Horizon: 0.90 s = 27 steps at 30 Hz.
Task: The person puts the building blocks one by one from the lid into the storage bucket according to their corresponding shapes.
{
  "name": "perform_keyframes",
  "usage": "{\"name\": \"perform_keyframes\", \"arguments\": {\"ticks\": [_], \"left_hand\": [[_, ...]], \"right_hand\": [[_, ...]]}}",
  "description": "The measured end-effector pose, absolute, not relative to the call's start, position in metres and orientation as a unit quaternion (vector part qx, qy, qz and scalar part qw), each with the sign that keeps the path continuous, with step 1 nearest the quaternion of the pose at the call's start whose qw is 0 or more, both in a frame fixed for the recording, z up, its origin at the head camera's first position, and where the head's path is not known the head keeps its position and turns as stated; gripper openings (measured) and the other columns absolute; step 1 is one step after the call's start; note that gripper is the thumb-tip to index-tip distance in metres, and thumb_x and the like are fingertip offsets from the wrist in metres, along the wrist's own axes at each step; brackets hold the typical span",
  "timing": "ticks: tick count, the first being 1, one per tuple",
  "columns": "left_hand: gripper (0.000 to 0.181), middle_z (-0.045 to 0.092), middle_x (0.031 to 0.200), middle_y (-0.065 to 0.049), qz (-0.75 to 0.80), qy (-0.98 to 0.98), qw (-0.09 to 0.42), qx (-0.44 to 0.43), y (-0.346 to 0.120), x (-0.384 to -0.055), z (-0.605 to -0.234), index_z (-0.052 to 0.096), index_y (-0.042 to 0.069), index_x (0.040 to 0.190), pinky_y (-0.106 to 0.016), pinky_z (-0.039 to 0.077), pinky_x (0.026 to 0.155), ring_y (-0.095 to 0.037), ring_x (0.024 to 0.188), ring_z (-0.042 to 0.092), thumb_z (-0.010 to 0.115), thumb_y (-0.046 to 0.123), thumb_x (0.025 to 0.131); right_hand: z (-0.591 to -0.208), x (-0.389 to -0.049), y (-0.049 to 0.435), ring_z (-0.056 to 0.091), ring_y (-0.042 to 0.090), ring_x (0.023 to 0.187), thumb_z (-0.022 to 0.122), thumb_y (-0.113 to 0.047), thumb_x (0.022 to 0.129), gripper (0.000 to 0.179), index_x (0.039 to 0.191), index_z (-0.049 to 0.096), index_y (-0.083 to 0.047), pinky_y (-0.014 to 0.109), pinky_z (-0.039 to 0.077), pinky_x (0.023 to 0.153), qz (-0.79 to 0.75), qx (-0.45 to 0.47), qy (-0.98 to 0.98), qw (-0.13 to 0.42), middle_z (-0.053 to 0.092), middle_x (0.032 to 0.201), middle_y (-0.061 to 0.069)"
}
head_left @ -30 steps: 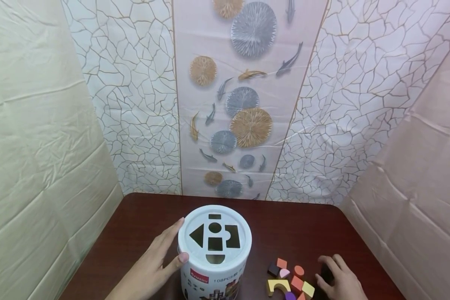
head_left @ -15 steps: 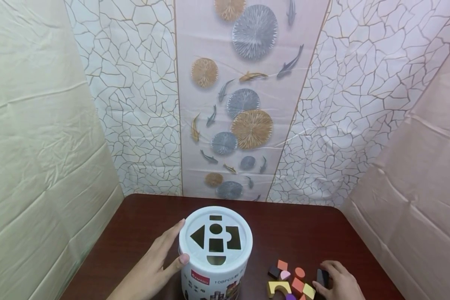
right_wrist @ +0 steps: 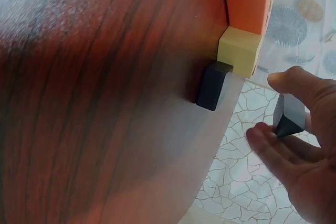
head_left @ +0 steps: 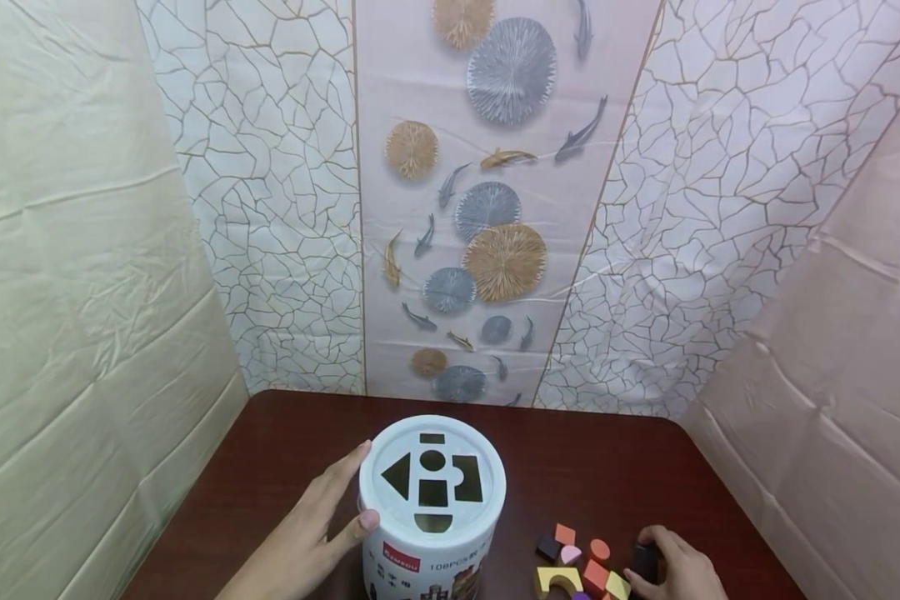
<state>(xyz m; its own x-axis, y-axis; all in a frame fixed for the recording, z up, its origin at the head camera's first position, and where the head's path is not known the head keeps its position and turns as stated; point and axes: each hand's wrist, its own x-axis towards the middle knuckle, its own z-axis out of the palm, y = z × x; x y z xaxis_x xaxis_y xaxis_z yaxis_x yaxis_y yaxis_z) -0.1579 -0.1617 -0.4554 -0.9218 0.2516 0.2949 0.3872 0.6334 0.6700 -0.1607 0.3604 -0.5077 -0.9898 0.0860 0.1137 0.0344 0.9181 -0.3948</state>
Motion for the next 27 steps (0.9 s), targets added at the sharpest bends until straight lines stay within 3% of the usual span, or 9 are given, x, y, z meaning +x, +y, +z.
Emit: {"name": "perform_keyframes", "arguments": {"ticks": [2,8,12,16,21,27], "left_hand": [[0.087,0.037,0.180,0.003,-0.390,-0.899,0.086,-0.178,-0.162,-0.158,-0.456,0.017,0.055,0.173,-0.079,0.047,0.113,-0.037,0.161,0.043,0.072,0.051,0.105],[0.087,0.037,0.180,0.002,-0.392,-0.900,0.078,-0.172,-0.161,-0.159,-0.455,0.016,0.057,0.173,-0.081,0.047,0.112,-0.038,0.161,0.042,0.071,0.053,0.105],[0.087,0.035,0.181,0.001,-0.389,-0.903,0.070,-0.169,-0.161,-0.158,-0.453,0.015,0.058,0.172,-0.082,0.045,0.112,-0.041,0.164,0.038,0.070,0.055,0.106],[0.084,0.033,0.182,0.002,-0.384,-0.908,0.054,-0.157,-0.162,-0.158,-0.451,0.013,0.062,0.171,-0.088,0.036,0.116,-0.046,0.168,0.030,0.067,0.060,0.106],[0.082,0.038,0.180,0.007,-0.368,-0.910,0.098,-0.164,-0.161,-0.155,-0.449,0.022,0.058,0.171,-0.093,0.018,0.119,-0.045,0.168,0.031,0.070,0.059,0.104],[0.084,0.036,0.180,0.012,-0.345,-0.915,0.119,-0.169,-0.164,-0.155,-0.445,0.025,0.057,0.171,-0.092,0.025,0.117,-0.043,0.167,0.032,0.072,0.061,0.102]], "right_hand": [[-0.508,-0.159,0.359,0.051,0.006,0.069,0.101,-0.031,0.079,0.049,0.113,0.070,-0.014,0.024,0.045,0.059,0.204,-0.021,-0.976,0.078,0.065,0.093,-0.002],[-0.511,-0.156,0.356,0.059,-0.005,0.075,0.107,-0.022,0.066,0.054,0.109,0.075,-0.015,0.023,0.059,0.061,0.205,0.072,-0.955,0.203,0.069,0.105,-0.002],[-0.512,-0.156,0.355,0.061,-0.008,0.076,0.108,-0.016,0.061,0.055,0.106,0.078,-0.019,0.023,0.060,0.059,0.206,0.131,-0.933,0.265,0.067,0.105,-0.003],[-0.512,-0.159,0.357,0.059,-0.010,0.078,0.109,-0.013,0.056,0.060,0.108,0.079,-0.021,0.017,0.056,0.061,0.206,0.172,-0.917,0.296,0.064,0.105,-0.004],[-0.507,-0.160,0.358,0.060,-0.009,0.079,0.108,-0.013,0.056,0.065,0.114,0.082,-0.022,0.012,0.050,0.062,0.202,0.214,-0.901,0.319,0.061,0.106,-0.005],[-0.481,-0.151,0.345,0.062,-0.008,0.079,0.108,-0.019,0.061,0.068,0.123,0.081,-0.022,0.017,0.055,0.062,0.200,0.190,-0.910,0.309,0.063,0.107,-0.008]]}}
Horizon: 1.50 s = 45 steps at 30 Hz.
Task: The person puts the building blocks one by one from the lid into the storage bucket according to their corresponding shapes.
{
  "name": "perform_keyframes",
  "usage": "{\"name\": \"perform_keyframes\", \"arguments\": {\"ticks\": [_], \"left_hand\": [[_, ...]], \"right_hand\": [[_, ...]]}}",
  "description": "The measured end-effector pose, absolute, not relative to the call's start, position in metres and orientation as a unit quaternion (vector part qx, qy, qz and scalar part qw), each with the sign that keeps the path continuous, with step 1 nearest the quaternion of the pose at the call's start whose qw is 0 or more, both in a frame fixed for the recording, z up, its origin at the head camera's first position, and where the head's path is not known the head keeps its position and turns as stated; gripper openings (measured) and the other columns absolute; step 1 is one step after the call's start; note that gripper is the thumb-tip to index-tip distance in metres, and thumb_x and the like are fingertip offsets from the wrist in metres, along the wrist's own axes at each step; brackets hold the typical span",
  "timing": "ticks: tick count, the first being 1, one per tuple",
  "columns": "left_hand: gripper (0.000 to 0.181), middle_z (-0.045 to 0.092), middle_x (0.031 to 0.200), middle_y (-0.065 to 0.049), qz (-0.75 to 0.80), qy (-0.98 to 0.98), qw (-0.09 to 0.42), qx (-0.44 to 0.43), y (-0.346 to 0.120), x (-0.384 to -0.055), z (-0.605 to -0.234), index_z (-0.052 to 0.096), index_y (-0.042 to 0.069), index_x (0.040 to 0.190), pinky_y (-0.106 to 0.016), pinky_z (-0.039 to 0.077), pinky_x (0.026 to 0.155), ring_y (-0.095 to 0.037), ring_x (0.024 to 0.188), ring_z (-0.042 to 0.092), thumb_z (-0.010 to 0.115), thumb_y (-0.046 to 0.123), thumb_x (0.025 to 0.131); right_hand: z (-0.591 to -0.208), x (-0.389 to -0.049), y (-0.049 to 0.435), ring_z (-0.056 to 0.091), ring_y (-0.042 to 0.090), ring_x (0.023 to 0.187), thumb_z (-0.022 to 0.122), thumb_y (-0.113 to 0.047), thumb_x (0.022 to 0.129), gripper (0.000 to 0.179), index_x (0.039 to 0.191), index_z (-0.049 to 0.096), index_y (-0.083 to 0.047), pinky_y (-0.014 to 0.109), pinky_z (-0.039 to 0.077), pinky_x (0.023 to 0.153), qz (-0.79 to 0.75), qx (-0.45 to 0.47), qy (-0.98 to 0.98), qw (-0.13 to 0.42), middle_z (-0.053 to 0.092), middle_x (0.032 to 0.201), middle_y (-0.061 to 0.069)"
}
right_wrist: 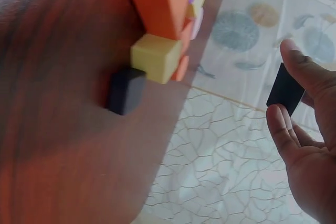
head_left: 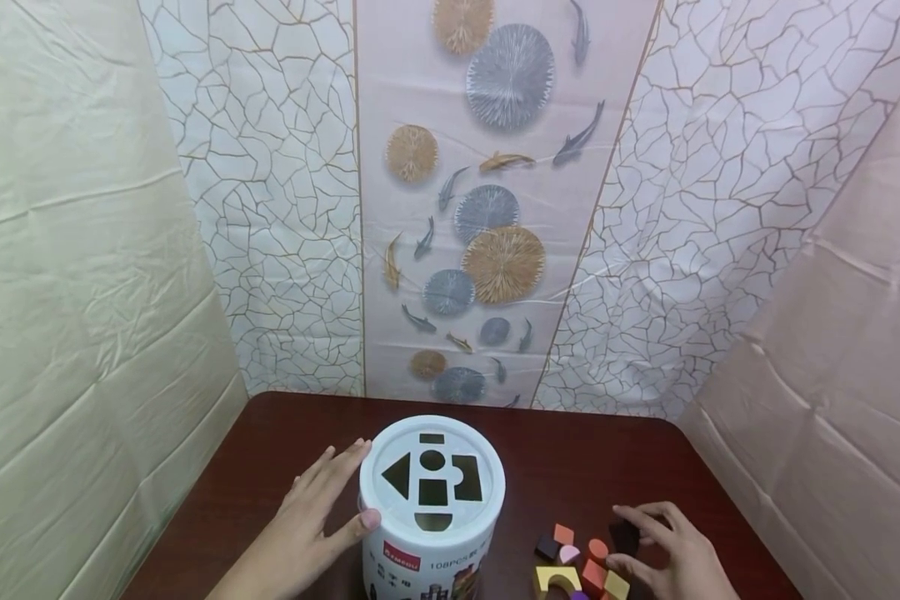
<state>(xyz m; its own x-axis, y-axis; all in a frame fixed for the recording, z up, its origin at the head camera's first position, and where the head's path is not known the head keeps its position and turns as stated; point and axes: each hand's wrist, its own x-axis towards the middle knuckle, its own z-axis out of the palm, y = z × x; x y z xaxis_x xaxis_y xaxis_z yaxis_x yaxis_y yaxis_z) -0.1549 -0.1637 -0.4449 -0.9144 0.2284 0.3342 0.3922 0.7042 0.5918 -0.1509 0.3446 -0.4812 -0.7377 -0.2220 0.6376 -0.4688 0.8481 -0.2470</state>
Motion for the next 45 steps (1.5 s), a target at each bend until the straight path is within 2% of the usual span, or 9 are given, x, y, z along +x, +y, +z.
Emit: {"name": "perform_keyframes", "arguments": {"ticks": [5,9,15,22,26,29,34,41,45], "left_hand": [[0.086,0.036,0.180,0.013,-0.337,-0.918,0.112,-0.174,-0.166,-0.156,-0.439,0.025,0.056,0.171,-0.091,0.038,0.109,-0.044,0.167,0.032,0.073,0.064,0.100],[0.087,0.035,0.180,0.014,-0.339,-0.917,0.109,-0.179,-0.168,-0.156,-0.436,0.026,0.056,0.171,-0.091,0.038,0.110,-0.043,0.167,0.031,0.074,0.065,0.099],[0.087,0.035,0.181,0.008,-0.347,-0.911,0.113,-0.194,-0.168,-0.157,-0.437,0.030,0.052,0.171,-0.089,0.040,0.109,-0.046,0.166,0.032,0.076,0.061,0.099],[0.086,0.034,0.182,0.007,-0.359,-0.910,0.092,-0.185,-0.169,-0.157,-0.440,0.028,0.054,0.171,-0.088,0.040,0.110,-0.047,0.167,0.029,0.075,0.064,0.099],[0.085,0.033,0.182,0.008,-0.356,-0.912,0.090,-0.185,-0.169,-0.158,-0.440,0.028,0.056,0.171,-0.089,0.040,0.110,-0.047,0.167,0.029,0.074,0.065,0.099],[0.085,0.034,0.182,0.008,-0.351,-0.914,0.090,-0.185,-0.170,-0.160,-0.440,0.026,0.056,0.170,-0.090,0.038,0.110,-0.047,0.167,0.029,0.073,0.065,0.100],[0.085,0.031,0.182,0.012,-0.346,-0.918,0.081,-0.174,-0.171,-0.162,-0.440,0.023,0.060,0.170,-0.091,0.034,0.113,-0.044,0.169,0.027,0.071,0.068,0.100],[0.084,0.030,0.182,0.013,-0.344,-0.921,0.077,-0.167,-0.171,-0.162,-0.439,0.023,0.062,0.169,-0.091,0.035,0.113,-0.042,0.170,0.025,0.069,0.071,0.100],[0.083,0.031,0.182,0.011,-0.344,-0.922,0.072,-0.162,-0.172,-0.161,-0.438,0.023,0.063,0.168,-0.091,0.033,0.114,-0.042,0.170,0.026,0.069,0.072,0.099]], "right_hand": [[-0.461,-0.147,0.336,0.061,-0.005,0.083,0.109,-0.021,0.056,0.074,0.121,0.076,-0.017,0.008,0.050,0.071,0.214,0.194,-0.898,0.332,0.066,0.106,-0.011],[-0.448,-0.146,0.332,0.065,-0.001,0.085,0.109,-0.017,0.054,0.075,0.122,0.076,-0.018,0.003,0.049,0.076,0.211,0.228,-0.884,0.350,0.069,0.112,-0.011],[-0.432,-0.142,0.323,0.070,-0.003,0.090,0.107,-0.011,0.059,0.077,0.129,0.078,-0.022,0.002,0.053,0.082,0.229,0.241,-0.879,0.343,0.072,0.122,-0.006],[-0.419,-0.142,0.313,0.064,-0.007,0.107,0.105,-0.009,0.063,0.079,0.135,0.079,-0.023,0.003,0.052,0.086,0.221,0.263,-0.875,0.341,0.070,0.127,-0.008],[-0.416,-0.145,0.309,0.065,-0.005,0.111,0.103,-0.003,0.065,0.079,0.139,0.078,-0.018,0.004,0.052,0.088,0.226,0.280,-0.870,0.336,0.070,0.130,-0.005],[-0.413,-0.147,0.303,0.064,-0.005,0.114,0.102,-0.003,0.068,0.078,0.140,0.077,-0.020,0.004,0.052,0.088,0.224,0.279,-0.872,0.333,0.069,0.132,-0.005],[-0.407,-0.150,0.294,0.064,-0.003,0.113,0.102,-0.006,0.070,0.078,0.142,0.076,-0.023,0.005,0.051,0.085,0.216,0.274,-0.873,0.341,0.069,0.132,-0.006],[-0.399,-0.152,0.286,0.063,-0.003,0.116,0.104,-0.009,0.070,0.082,0.145,0.074,-0.025,0.002,0.047,0.097,0.238,0.260,-0.877,0.327,0.068,0.131,-0.009],[-0.396,-0.153,0.281,0.063,-0.001,0.116,0.104,-0.010,0.071,0.083,0.146,0.073,-0.023,0.004,0.046,0.098,0.252,0.267,-0.871,0.326,0.067,0.130,-0.007]]}}
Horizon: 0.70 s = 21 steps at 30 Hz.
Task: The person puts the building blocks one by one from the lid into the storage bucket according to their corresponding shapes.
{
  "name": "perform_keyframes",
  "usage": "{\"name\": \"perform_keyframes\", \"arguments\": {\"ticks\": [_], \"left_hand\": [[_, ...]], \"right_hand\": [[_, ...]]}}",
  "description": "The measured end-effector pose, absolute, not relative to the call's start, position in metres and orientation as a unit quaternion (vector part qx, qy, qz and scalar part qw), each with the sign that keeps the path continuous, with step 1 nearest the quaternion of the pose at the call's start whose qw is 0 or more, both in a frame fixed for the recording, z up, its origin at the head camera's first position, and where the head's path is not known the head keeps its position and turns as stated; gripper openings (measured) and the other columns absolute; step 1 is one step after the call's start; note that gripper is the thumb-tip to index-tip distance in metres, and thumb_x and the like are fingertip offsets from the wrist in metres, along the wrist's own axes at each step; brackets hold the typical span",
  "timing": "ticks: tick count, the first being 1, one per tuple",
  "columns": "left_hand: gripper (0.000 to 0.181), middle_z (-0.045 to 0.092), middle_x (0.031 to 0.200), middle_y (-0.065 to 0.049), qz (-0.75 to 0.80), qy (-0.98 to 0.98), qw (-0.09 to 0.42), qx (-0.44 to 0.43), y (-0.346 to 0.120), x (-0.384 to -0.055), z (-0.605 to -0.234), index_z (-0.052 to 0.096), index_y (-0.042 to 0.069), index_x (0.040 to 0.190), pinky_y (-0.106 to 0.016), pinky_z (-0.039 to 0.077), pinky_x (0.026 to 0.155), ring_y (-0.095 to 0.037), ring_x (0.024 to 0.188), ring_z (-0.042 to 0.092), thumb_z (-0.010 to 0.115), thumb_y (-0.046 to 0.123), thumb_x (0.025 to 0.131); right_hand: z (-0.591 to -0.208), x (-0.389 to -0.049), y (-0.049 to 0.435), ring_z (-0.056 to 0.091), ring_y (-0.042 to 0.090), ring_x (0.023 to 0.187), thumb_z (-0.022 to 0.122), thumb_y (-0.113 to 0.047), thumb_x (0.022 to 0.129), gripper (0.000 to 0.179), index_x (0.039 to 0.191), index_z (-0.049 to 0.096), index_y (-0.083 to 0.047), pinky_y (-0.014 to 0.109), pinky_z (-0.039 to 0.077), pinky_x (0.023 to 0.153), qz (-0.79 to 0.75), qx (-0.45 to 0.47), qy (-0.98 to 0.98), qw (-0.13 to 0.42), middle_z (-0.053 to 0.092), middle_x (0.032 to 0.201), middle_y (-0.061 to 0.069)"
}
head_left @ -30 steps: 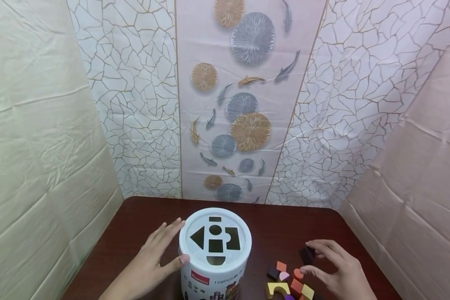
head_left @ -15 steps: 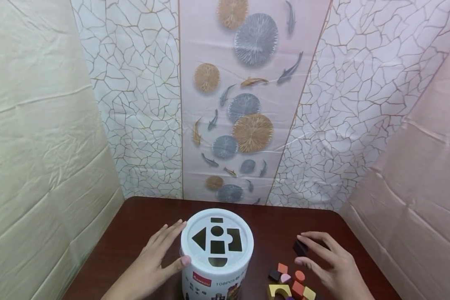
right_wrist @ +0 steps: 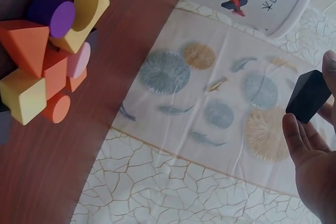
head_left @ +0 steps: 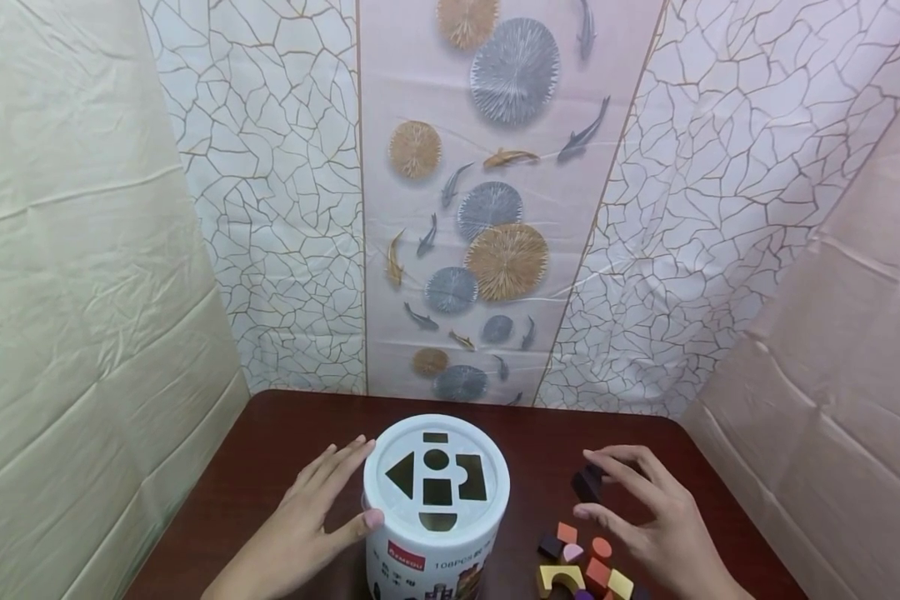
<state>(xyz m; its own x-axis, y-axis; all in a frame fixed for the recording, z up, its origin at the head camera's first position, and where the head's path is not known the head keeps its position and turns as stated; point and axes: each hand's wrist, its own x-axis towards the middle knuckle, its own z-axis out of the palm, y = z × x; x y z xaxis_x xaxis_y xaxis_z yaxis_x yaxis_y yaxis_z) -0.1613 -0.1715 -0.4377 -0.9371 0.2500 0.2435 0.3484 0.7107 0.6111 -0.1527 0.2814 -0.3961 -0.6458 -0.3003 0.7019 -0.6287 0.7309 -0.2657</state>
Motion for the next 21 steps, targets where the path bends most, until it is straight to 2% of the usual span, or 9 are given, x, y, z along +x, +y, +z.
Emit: {"name": "perform_keyframes", "arguments": {"ticks": [7,14,21], "left_hand": [[0.082,0.034,0.181,0.009,-0.339,-0.921,0.086,-0.170,-0.171,-0.159,-0.436,0.028,0.059,0.169,-0.089,0.033,0.116,-0.043,0.168,0.029,0.070,0.071,0.099],[0.082,0.035,0.181,0.008,-0.341,-0.921,0.091,-0.165,-0.171,-0.158,-0.436,0.028,0.061,0.168,-0.089,0.033,0.115,-0.046,0.167,0.029,0.070,0.072,0.099],[0.081,0.035,0.182,0.005,-0.341,-0.923,0.081,-0.158,-0.171,-0.158,-0.437,0.027,0.062,0.168,-0.091,0.027,0.118,-0.048,0.168,0.028,0.068,0.073,0.099]], "right_hand": [[-0.391,-0.155,0.269,0.065,0.007,0.106,0.106,-0.012,0.067,0.084,0.145,0.074,-0.022,0.008,0.048,0.093,0.251,0.287,-0.858,0.343,0.066,0.128,-0.005],[-0.386,-0.159,0.257,0.069,0.007,0.103,0.106,-0.016,0.070,0.081,0.144,0.074,-0.026,0.008,0.050,0.094,0.265,0.279,-0.869,0.310,0.065,0.127,-0.009],[-0.382,-0.163,0.242,0.074,0.005,0.102,0.105,-0.013,0.073,0.077,0.142,0.074,-0.025,0.010,0.057,0.095,0.308,0.304,-0.854,0.289,0.066,0.125,-0.006]]}}
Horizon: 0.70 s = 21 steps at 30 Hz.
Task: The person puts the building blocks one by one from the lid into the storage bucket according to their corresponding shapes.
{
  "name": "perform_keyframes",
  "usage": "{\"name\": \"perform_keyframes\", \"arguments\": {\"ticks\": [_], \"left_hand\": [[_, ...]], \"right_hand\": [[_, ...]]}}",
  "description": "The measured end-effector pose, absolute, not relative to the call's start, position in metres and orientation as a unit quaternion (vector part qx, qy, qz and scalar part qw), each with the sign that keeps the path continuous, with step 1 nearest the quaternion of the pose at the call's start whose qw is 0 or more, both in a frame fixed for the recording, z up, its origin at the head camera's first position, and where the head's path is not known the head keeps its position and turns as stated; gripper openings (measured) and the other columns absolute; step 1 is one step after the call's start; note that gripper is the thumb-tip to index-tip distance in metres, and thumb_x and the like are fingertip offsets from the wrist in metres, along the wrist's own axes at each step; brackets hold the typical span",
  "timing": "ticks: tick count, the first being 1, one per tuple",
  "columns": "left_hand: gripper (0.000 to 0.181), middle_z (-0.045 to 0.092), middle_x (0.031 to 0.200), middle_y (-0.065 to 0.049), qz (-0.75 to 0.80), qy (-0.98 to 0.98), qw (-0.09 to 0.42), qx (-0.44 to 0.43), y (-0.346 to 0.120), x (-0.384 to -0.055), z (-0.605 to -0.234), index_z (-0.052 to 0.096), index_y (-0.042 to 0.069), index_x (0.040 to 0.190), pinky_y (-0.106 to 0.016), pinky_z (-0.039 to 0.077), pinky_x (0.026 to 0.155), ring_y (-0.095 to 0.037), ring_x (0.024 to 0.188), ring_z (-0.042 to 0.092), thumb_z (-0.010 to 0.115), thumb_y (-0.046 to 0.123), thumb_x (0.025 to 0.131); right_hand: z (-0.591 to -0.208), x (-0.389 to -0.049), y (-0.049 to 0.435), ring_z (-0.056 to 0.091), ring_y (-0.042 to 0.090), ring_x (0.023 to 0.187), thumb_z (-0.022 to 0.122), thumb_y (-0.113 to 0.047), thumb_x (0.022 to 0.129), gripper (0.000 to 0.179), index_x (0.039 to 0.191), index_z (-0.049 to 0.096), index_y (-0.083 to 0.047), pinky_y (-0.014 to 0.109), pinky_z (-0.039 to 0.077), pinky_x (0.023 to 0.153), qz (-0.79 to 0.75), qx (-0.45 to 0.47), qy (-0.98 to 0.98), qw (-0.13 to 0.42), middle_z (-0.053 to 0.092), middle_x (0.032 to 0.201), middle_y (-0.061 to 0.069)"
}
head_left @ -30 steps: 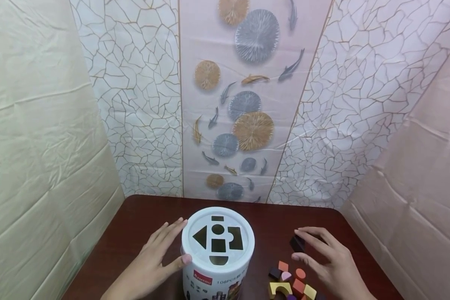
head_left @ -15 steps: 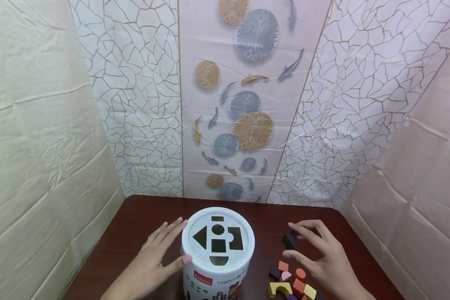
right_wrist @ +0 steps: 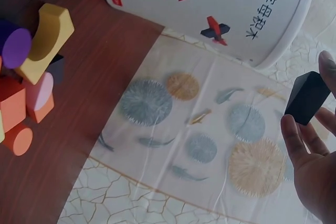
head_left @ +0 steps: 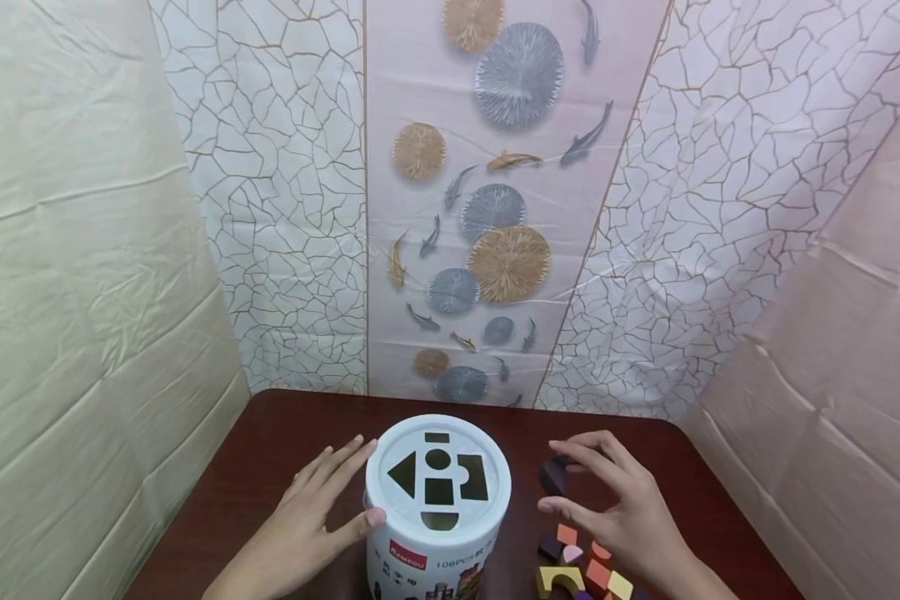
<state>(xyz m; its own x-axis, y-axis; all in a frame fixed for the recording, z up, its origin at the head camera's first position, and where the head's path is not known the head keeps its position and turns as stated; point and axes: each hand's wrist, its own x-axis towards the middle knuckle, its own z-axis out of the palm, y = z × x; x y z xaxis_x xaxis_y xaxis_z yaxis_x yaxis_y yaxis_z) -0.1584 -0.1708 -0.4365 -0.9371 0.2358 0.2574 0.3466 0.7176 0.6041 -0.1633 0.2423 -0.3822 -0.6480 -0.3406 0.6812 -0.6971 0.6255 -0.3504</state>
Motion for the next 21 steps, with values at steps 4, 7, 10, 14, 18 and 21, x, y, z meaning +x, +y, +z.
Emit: {"name": "perform_keyframes", "arguments": {"ticks": [4,7,10,14,18,21], "left_hand": [[0.081,0.036,0.181,0.004,-0.340,-0.923,0.081,-0.162,-0.170,-0.159,-0.434,0.028,0.060,0.169,-0.091,0.024,0.119,-0.051,0.167,0.029,0.069,0.072,0.099],[0.082,0.036,0.181,0.004,-0.339,-0.923,0.083,-0.162,-0.171,-0.158,-0.432,0.029,0.059,0.169,-0.091,0.025,0.118,-0.052,0.166,0.029,0.069,0.072,0.099],[0.082,0.035,0.181,0.004,-0.343,-0.922,0.078,-0.162,-0.171,-0.158,-0.432,0.030,0.058,0.169,-0.092,0.023,0.118,-0.052,0.167,0.029,0.070,0.072,0.099],[0.083,0.033,0.182,0.004,-0.347,-0.923,0.061,-0.158,-0.172,-0.158,-0.432,0.028,0.058,0.169,-0.094,0.018,0.118,-0.052,0.167,0.027,0.068,0.074,0.098],[0.084,0.032,0.183,0.004,-0.346,-0.925,0.046,-0.152,-0.172,-0.158,-0.431,0.026,0.059,0.170,-0.095,0.014,0.118,-0.054,0.167,0.025,0.067,0.075,0.098],[0.084,0.031,0.183,0.005,-0.347,-0.925,0.040,-0.150,-0.172,-0.159,-0.429,0.026,0.060,0.170,-0.095,0.012,0.119,-0.054,0.168,0.024,0.066,0.076,0.098]], "right_hand": [[-0.378,-0.164,0.234,0.074,0.007,0.106,0.104,-0.016,0.075,0.073,0.141,0.073,-0.027,0.014,0.061,0.094,0.335,0.309,-0.848,0.271,0.066,0.125,-0.006],[-0.374,-0.165,0.228,0.073,0.007,0.111,0.103,-0.018,0.077,0.073,0.141,0.072,-0.030,0.018,0.063,0.094,0.346,0.307,-0.848,0.258,0.066,0.125,-0.007],[-0.371,-0.167,0.221,0.072,0.008,0.114,0.102,-0.018,0.078,0.072,0.142,0.071,-0.028,0.022,0.065,0.093,0.356,0.318,-0.842,0.250,0.067,0.126,-0.004],[-0.370,-0.168,0.213,0.073,0.010,0.116,0.102,-0.016,0.078,0.071,0.142,0.071,-0.024,0.028,0.067,0.092,0.367,0.338,-0.831,0.247,0.068,0.127,-0.003],[-0.370,-0.170,0.205,0.074,0.012,0.115,0.101,-0.014,0.079,0.069,0.141,0.071,-0.020,0.029,0.066,0.093,0.380,0.354,-0.818,0.247,0.069,0.128,-0.002],[-0.370,-0.172,0.200,0.075,0.013,0.114,0.101,-0.013,0.079,0.069,0.141,0.071,-0.019,0.028,0.066,0.093,0.383,0.367,-0.810,0.252,0.069,0.128,-0.001]]}}
